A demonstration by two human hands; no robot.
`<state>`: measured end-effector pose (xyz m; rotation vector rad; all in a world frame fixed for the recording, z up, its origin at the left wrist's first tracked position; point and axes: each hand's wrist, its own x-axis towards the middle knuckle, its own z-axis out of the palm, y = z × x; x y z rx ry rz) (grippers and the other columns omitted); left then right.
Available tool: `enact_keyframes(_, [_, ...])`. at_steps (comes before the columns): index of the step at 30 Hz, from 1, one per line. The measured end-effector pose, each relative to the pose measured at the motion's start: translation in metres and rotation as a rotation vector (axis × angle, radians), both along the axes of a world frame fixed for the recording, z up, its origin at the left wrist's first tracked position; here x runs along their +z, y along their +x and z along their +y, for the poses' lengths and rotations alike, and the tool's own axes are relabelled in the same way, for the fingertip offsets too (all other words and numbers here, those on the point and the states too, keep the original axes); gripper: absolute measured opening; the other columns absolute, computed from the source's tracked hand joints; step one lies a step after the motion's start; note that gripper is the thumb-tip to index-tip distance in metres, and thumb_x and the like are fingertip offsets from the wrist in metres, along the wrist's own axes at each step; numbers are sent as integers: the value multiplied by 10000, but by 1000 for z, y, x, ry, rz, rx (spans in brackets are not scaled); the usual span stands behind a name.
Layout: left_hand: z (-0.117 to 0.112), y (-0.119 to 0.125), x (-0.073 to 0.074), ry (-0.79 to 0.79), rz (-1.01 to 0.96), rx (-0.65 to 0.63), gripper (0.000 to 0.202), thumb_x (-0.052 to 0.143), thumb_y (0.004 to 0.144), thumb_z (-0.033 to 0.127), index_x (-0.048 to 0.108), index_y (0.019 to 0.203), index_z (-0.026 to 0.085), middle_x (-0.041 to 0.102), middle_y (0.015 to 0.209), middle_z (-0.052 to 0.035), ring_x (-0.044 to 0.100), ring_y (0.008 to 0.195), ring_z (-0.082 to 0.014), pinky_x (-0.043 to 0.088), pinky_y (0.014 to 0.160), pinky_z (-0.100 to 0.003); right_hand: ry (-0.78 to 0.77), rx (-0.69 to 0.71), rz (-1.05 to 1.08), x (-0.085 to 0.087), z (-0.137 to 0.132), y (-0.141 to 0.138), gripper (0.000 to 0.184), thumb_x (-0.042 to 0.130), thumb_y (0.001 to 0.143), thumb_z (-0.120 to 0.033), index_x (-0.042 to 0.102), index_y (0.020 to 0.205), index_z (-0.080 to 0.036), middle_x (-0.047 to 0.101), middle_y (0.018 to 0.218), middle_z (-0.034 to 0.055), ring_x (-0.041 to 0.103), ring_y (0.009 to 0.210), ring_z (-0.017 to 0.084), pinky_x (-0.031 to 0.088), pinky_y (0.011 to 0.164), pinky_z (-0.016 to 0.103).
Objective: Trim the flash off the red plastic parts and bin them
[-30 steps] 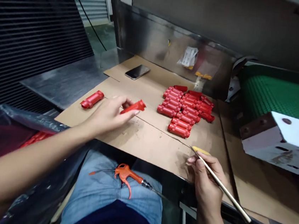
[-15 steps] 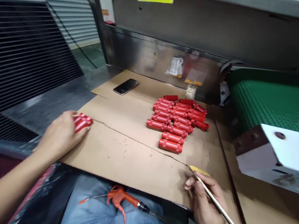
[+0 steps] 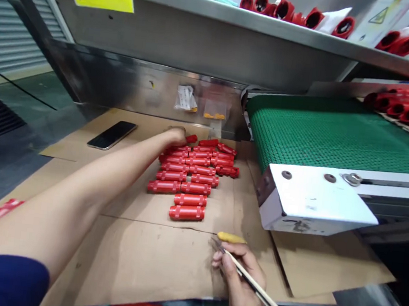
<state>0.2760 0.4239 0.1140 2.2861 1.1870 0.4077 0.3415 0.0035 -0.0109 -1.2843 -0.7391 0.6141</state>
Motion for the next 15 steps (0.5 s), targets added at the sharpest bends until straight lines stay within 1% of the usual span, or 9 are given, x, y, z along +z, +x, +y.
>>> enact_keyframes(1, [3,6,5,-53,-20,10,388,699,1064,400,699,1364,154,690,1395,-108,724,1160,-286,629,980,-465,3,-16,8,-1,0,-1,196,795,1010,-395,797,1079,-211,808,861,82,810,739,206,723,701,300])
enact_keyframes(3, [2,-1,19,-150,-69,46,383,733,1043,397,697,1340,159,716,1319,-107,733,1083,-276,651,905,-456,0,-13,26,-2,1,-3,208,800,1006,-407,796,1073,-211,807,855,81,810,742,209,722,705,305])
enact_keyframes(5, [-11,-31,33,-237,-162,54,395,680,1072,403,690,1346,118,729,1180,-92,714,927,-215,622,793,-363,-7,7,51,0,2,-3,208,795,1010,-407,791,1068,-208,803,850,80,809,741,208,719,710,310])
enact_keyframes(7, [-41,-79,41,-321,-289,40,511,479,1150,386,619,1455,1,683,978,-64,602,744,-113,492,675,-256,-12,30,64,2,2,-1,196,792,1013,-395,789,1053,-203,797,835,79,801,719,203,708,693,307])
enact_keyframes(8, [-64,-106,41,-380,-349,32,557,404,1162,391,576,1524,4,642,899,-38,538,677,-85,434,627,-238,-9,45,64,4,2,1,185,791,1014,-386,791,1044,-203,796,825,78,796,703,202,701,673,305])
enact_keyframes(10, [-119,-159,30,-534,-445,54,602,402,1136,465,564,1583,96,541,748,16,348,535,-58,314,519,-224,3,66,59,6,1,3,153,790,1013,-366,796,1030,-214,794,804,73,783,669,202,686,640,309])
enact_keyframes(11, [-151,-184,21,-776,-596,98,585,495,1094,480,600,1562,146,495,707,32,267,506,-52,253,488,-219,11,73,56,7,1,5,133,792,1011,-355,799,1028,-224,796,797,70,777,658,201,679,627,309])
enact_keyframes(13, [-217,-225,-5,-1100,-808,247,488,606,1033,499,726,1370,167,472,642,31,212,477,-49,158,451,-213,12,83,55,8,-1,5,93,790,1012,-341,799,1036,-251,801,803,59,767,652,187,665,624,291])
enact_keyframes(15, [-284,-256,-32,-1303,-968,401,387,676,1001,510,781,1124,158,439,595,39,167,458,-34,138,440,-217,6,82,57,8,-2,4,56,785,1017,-331,795,1056,-292,809,830,41,757,664,161,651,639,257])
